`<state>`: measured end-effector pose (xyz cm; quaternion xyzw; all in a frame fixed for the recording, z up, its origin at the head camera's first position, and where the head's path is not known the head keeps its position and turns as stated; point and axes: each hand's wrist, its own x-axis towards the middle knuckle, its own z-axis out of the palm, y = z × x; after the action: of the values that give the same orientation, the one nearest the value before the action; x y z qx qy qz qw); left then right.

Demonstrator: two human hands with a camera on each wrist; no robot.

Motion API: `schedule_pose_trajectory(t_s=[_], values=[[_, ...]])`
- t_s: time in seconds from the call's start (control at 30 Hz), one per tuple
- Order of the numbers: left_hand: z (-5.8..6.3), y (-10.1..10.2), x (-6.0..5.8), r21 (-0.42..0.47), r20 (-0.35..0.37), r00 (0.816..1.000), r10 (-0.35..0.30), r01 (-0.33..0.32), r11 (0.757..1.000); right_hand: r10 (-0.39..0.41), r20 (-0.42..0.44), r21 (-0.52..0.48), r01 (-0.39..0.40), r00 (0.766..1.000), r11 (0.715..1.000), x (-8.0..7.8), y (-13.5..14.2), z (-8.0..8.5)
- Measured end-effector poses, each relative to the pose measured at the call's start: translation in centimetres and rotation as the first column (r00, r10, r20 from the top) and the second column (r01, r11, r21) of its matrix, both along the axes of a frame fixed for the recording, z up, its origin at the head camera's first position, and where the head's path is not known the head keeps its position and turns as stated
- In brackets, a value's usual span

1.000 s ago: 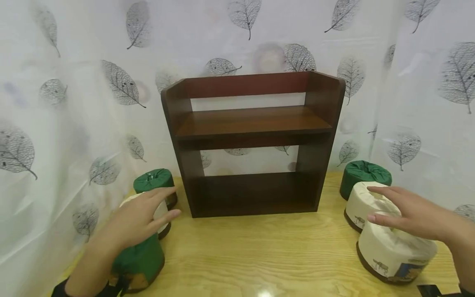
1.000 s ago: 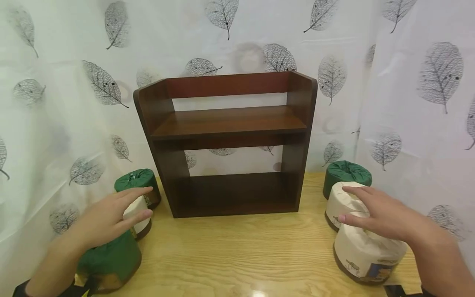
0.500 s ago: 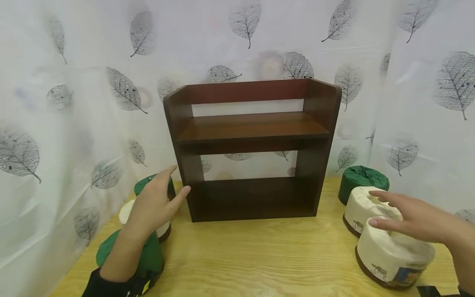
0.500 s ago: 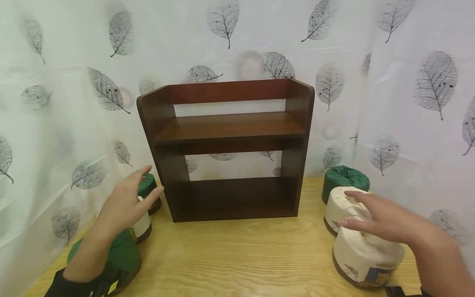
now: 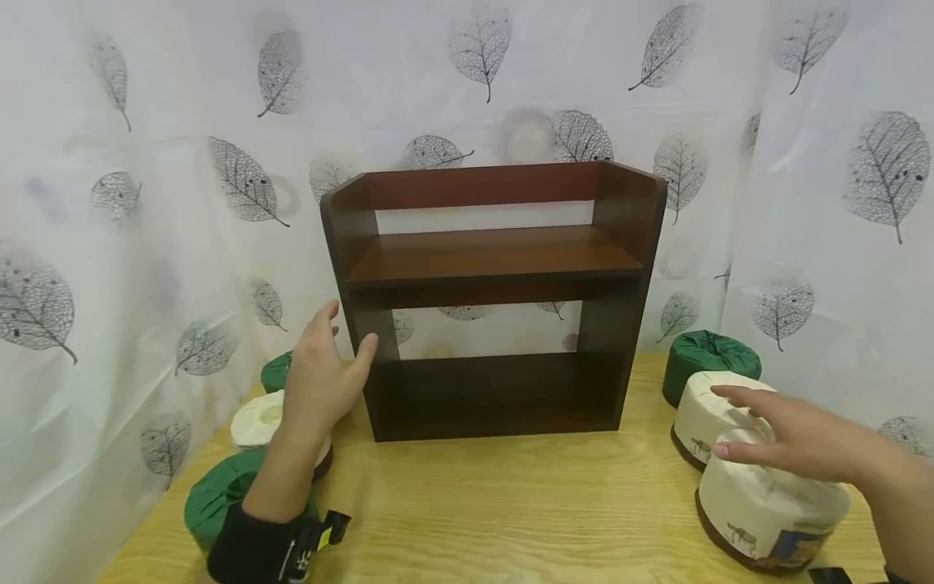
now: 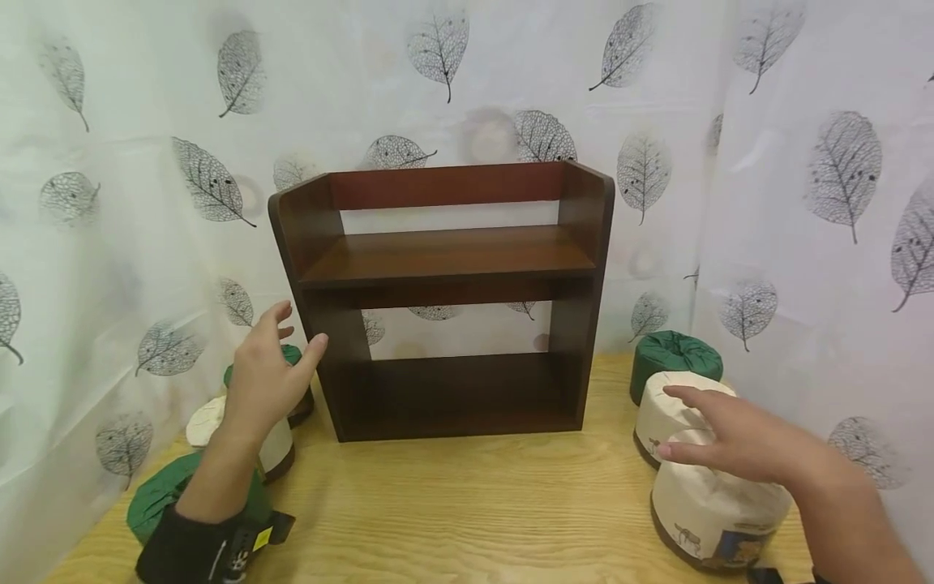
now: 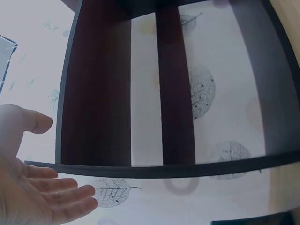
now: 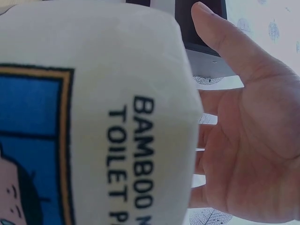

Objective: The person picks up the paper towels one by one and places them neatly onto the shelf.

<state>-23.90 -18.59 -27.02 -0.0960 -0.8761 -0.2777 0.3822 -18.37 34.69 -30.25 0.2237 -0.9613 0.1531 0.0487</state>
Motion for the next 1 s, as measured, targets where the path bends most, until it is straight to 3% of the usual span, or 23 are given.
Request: schedule_pose_trajectory(t_s=[0.1, 0.37, 0.57, 0.77, 1.0], values=[[0.0, 0.4, -0.5, 0.037, -0.020, 1.000, 0.004, -0.004, 0.999, -0.005, 0.003, 0.018, 0.005, 1.000, 1.000, 0.1, 0.1, 0.2], [-0.1, 1.7, -2.0, 0.157, 0.038, 0.999, 0.029, -0.034, 0.987, 0.005, 0.012, 0.028, -0.006, 1.000, 1.000, 0.0, 0.4, 0.3], [-1.0, 2.0, -2.8, 0.169, 0.002, 0.998, 0.064, -0.063, 0.984, 0.028, 0.047, 0.031, -0.029, 0.999, 0.999, -0.4, 0.3, 0.5], [-1.8, 1.8, -3.3, 0.162, 0.013, 0.996, 0.086, -0.087, 0.983, 0.003, 0.105, 0.046, -0.008, 0.994, 0.999, -0.4, 0.0, 0.7], [-2.6, 2.1, -4.1, 0.201, -0.016, 0.997, 0.072, -0.067, 0.977, -0.016, 0.118, 0.053, 0.010, 0.993, 0.999, -0.1, -0.1, 0.5]])
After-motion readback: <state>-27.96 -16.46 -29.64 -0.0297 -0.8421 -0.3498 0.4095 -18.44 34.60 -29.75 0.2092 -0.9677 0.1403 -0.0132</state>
